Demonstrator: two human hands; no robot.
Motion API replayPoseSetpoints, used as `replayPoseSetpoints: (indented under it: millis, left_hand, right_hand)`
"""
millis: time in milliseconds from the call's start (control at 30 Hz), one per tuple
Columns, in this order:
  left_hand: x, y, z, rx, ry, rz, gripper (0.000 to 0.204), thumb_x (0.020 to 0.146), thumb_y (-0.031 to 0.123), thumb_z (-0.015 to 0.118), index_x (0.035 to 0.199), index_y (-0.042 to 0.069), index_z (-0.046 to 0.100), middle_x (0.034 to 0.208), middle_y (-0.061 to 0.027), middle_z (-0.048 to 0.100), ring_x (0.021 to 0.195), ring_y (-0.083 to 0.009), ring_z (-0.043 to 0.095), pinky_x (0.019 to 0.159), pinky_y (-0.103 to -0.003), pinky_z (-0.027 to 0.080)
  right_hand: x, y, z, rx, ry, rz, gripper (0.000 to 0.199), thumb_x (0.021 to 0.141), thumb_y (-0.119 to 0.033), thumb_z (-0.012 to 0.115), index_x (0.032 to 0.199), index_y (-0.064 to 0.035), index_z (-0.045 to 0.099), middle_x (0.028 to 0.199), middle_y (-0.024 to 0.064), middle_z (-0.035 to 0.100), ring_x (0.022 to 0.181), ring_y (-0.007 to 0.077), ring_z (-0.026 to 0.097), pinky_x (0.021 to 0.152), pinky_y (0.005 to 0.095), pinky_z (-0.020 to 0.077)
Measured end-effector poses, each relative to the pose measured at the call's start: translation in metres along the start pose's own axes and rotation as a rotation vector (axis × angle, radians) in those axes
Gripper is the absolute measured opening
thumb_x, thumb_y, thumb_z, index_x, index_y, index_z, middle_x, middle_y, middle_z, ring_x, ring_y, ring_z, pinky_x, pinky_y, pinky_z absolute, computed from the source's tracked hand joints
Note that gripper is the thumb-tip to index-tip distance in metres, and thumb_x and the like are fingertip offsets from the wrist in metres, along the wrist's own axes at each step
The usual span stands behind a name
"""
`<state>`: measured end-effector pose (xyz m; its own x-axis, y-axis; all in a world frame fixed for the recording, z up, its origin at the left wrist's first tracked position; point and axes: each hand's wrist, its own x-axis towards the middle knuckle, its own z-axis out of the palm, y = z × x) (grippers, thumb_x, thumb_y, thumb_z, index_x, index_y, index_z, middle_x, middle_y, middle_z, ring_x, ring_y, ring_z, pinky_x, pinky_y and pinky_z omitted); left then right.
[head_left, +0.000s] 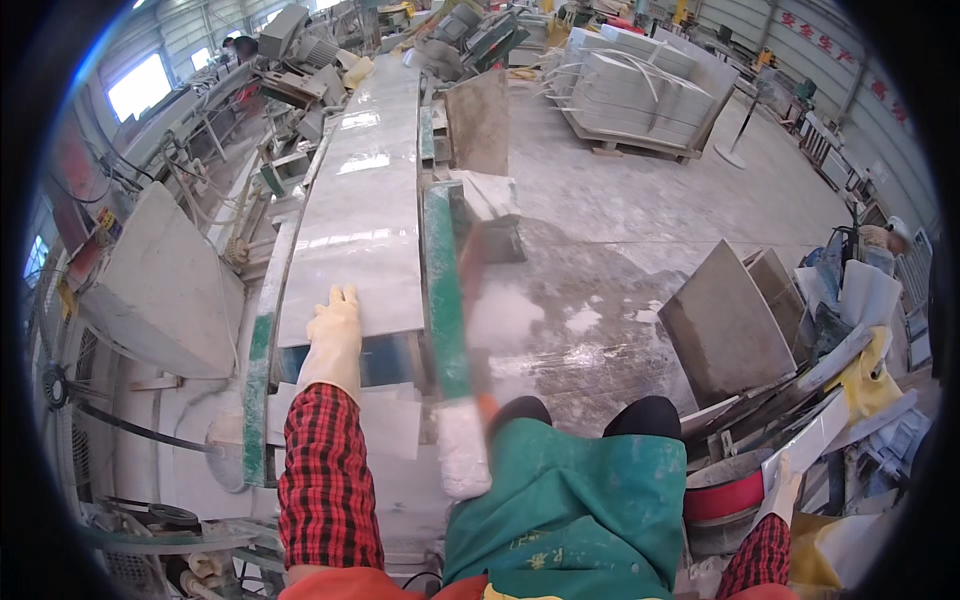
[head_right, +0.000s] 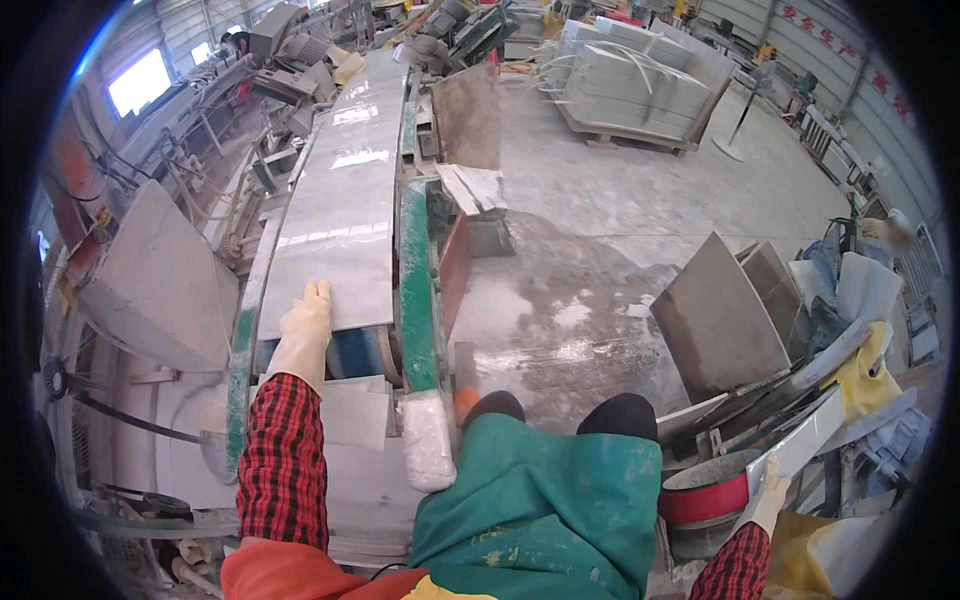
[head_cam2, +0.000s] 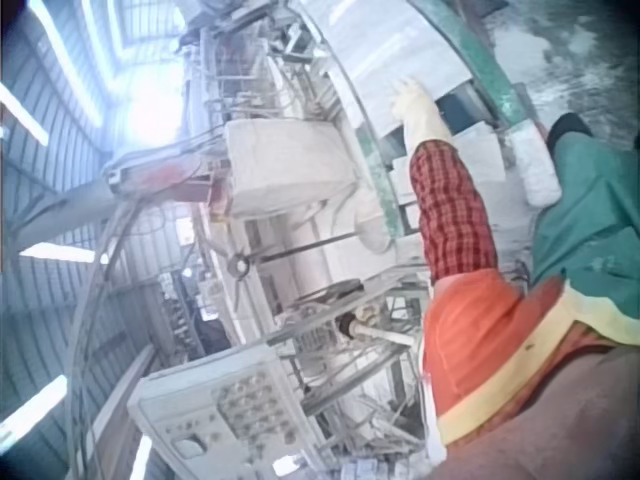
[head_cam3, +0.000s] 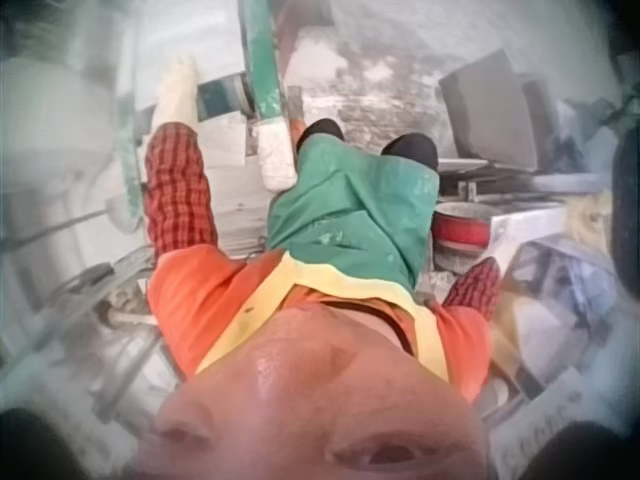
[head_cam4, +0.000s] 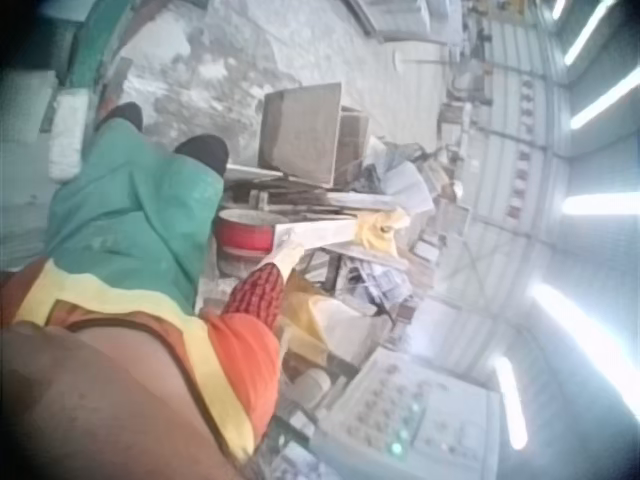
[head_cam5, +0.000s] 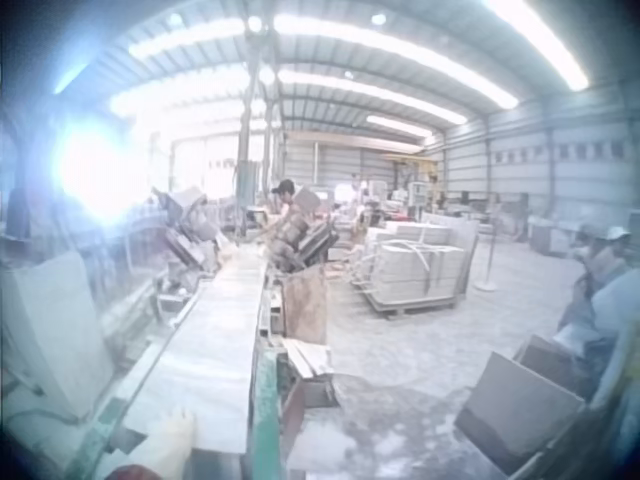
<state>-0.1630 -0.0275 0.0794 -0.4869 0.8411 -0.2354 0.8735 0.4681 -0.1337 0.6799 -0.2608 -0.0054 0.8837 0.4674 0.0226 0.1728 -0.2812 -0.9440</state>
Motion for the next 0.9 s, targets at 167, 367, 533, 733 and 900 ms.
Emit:
replayPoseSetpoints:
  millis: [167,367,533,733,900]
  left_hand:
    - [0.001,-0.002,0.005,-0.020,0.052,0.024,0.094,0.070,0.002,0.079,0.149,0.020,0.029,0.155,-0.0052,0.029,0.131,-0.0343,0.046,0.091,-0.048,0.054]
    - [-0.007,-0.002,0.001,0.005,0.129,0.072,0.072,0.081,-0.007,0.060,0.145,0.016,0.034,0.153,-0.0086,0.033,0.127,-0.0356,0.050,0.096,-0.045,0.051]
    - [0.003,0.001,0.014,0.024,0.189,0.122,0.069,0.085,-0.001,0.059,0.147,0.016,0.032,0.152,-0.0090,0.035,0.124,-0.0353,0.052,0.092,-0.045,0.053]
    - [-0.005,0.007,0.000,0.082,0.148,0.116,0.069,0.085,-0.004,0.057,0.146,0.016,0.032,0.153,-0.0074,0.033,0.123,-0.0330,0.053,0.091,-0.044,0.054]
    - [-0.007,0.015,-0.004,0.099,0.106,0.099,0.079,0.081,-0.012,0.054,0.149,0.017,0.025,0.156,-0.0077,0.028,0.128,-0.0343,0.049,0.099,-0.043,0.050]
  right_hand:
    - [0.010,-0.027,-0.014,-0.318,-0.070,0.149,0.068,0.088,-0.050,0.062,0.132,0.0001,0.050,0.128,0.0182,0.057,0.112,0.0320,0.058,0.097,0.0420,0.0441]
    - [-0.031,-0.072,-0.018,-0.182,-0.187,0.188,0.059,0.092,-0.042,0.059,0.128,0.0048,0.053,0.123,0.0178,0.060,0.109,0.0294,0.060,0.096,0.0389,0.0455]
    - [0.029,-0.047,-0.026,0.171,-0.156,0.164,0.043,0.093,-0.026,0.059,0.121,0.0065,0.057,0.116,0.0153,0.064,0.102,0.0266,0.064,0.094,0.0371,0.0488]
    - [0.027,-0.067,0.017,0.029,0.054,0.239,0.045,0.089,-0.031,0.065,0.123,-0.0024,0.058,0.112,0.0099,0.067,0.092,0.0236,0.066,0.073,0.0386,0.0516]
    - [0.020,-0.091,0.049,0.452,0.017,0.041,0.045,0.089,-0.021,0.066,0.125,0.0037,0.055,0.118,0.0117,0.063,0.103,0.0242,0.064,0.084,0.0353,0.0522]
